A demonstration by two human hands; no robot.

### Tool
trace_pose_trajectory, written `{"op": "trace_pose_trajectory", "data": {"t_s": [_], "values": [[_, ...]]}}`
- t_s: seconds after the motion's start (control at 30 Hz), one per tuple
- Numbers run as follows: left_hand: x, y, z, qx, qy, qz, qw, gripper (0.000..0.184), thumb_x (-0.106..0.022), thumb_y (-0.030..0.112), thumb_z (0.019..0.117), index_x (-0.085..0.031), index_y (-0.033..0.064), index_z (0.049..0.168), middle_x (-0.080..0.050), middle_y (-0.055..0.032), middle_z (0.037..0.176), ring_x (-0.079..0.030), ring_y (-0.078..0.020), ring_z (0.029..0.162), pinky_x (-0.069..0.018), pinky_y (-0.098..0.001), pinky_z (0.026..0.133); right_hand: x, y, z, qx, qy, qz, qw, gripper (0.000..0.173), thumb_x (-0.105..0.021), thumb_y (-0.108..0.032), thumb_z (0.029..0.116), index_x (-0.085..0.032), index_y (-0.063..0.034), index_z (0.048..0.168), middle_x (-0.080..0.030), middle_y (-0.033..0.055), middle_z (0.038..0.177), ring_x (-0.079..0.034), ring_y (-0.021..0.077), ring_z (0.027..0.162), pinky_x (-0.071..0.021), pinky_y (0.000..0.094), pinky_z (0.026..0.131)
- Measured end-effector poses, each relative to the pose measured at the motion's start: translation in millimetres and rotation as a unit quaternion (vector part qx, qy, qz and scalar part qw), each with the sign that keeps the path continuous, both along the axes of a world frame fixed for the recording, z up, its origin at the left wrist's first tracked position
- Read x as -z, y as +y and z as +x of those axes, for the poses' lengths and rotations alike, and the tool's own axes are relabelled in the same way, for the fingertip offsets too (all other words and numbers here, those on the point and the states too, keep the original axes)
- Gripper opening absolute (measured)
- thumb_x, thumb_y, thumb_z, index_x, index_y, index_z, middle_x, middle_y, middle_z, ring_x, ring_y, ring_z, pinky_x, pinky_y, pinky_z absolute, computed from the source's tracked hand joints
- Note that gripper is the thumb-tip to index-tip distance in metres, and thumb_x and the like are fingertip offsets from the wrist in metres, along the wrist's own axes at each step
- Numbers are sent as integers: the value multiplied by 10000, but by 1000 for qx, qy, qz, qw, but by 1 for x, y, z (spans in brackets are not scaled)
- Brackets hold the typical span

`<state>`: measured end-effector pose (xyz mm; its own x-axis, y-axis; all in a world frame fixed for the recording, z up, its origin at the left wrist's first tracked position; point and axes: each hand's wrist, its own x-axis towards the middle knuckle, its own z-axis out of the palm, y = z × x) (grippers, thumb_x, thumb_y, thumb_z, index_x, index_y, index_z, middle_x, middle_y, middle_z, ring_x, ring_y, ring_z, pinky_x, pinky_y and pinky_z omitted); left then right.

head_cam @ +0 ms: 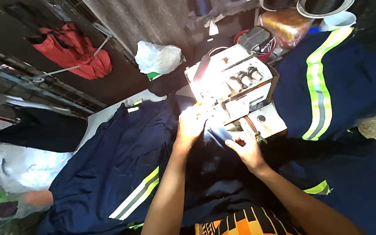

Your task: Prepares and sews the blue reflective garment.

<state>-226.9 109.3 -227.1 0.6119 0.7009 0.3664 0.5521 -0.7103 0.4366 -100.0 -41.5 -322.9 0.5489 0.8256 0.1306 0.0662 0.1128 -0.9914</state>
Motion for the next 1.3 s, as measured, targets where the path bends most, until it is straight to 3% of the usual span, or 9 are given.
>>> {"op": "trace_pose_trajectory", "data": {"t_s": [0.13,0.33,0.5,0.67,0.77,1.07,1.17,1.23,1.3], "values": [[7,1,4,-9,2,9,1000,168,-665,126,962,-751,0,1034,-721,-154,963,-703,-269,896,-566,-468,836,2,1,2,5,1,-2,1000,167,-778,-190,849,-675,-87,767,-647,-36,779,-599,-3,722,-510,168,671],[15,3,-12,-9,-26,-18,999,175,-717,171,934,-758,34,1034,-739,-102,905,-697,-196,780,-571,-427,739,7,-5,-3,8,-16,13,1000,199,-787,-208,842,-661,-93,740,-621,-25,843,-582,-8,770,-500,149,687],[9,-3,-8,-51,17,-26,998,225,-713,235,952,-747,14,931,-718,-146,851,-701,-295,818,-541,-540,757,9,-8,-4,10,-13,24,1000,160,-771,-188,851,-673,-98,763,-656,-38,814,-612,-8,770,-523,161,699],[6,-4,-3,-71,47,-46,995,245,-715,255,955,-755,14,977,-729,-175,927,-701,-352,908,-520,-598,817,8,-9,-1,29,-31,35,998,165,-781,-202,841,-688,-84,774,-664,-26,819,-612,-13,774,-520,159,709],[10,1,3,-91,21,-32,995,226,-663,258,985,-754,64,1056,-739,-138,930,-712,-328,869,-533,-600,763,3,-4,0,32,-37,30,998,164,-778,-203,842,-685,-86,776,-649,-32,806,-598,-19,766,-501,150,705],[5,7,6,-140,51,-46,988,239,-671,358,979,-717,130,1035,-716,-117,879,-694,-334,823,-522,-600,692,-2,4,2,28,-49,8,998,234,-797,-215,814,-611,-104,726,-584,-49,730,-542,-2,674,-462,185,635],[14,-4,-6,-170,105,15,980,491,-643,546,926,-732,131,1174,-655,-171,1117,-624,-396,1045,-499,-599,846,-1,0,0,32,-18,18,999,304,-826,-169,772,-532,-115,720,-512,-66,714,-481,-15,652,-418,158,612],[24,-8,-15,-170,75,-14,982,458,-645,488,938,-741,86,1137,-546,-209,1335,-486,-453,1233,-422,-647,933,-1,1,-1,32,-16,31,999,287,-832,-157,776,-551,-100,768,-540,-57,724,-507,-17,658,-439,151,619],[30,2,-22,-155,43,-67,985,431,-671,353,949,-681,57,1261,-426,-231,1476,-395,-477,1351,-378,-677,1018,-3,7,-2,25,-20,47,998,257,-817,-149,800,-567,-96,782,-553,-63,709,-518,-23,646,-445,143,617]]}}
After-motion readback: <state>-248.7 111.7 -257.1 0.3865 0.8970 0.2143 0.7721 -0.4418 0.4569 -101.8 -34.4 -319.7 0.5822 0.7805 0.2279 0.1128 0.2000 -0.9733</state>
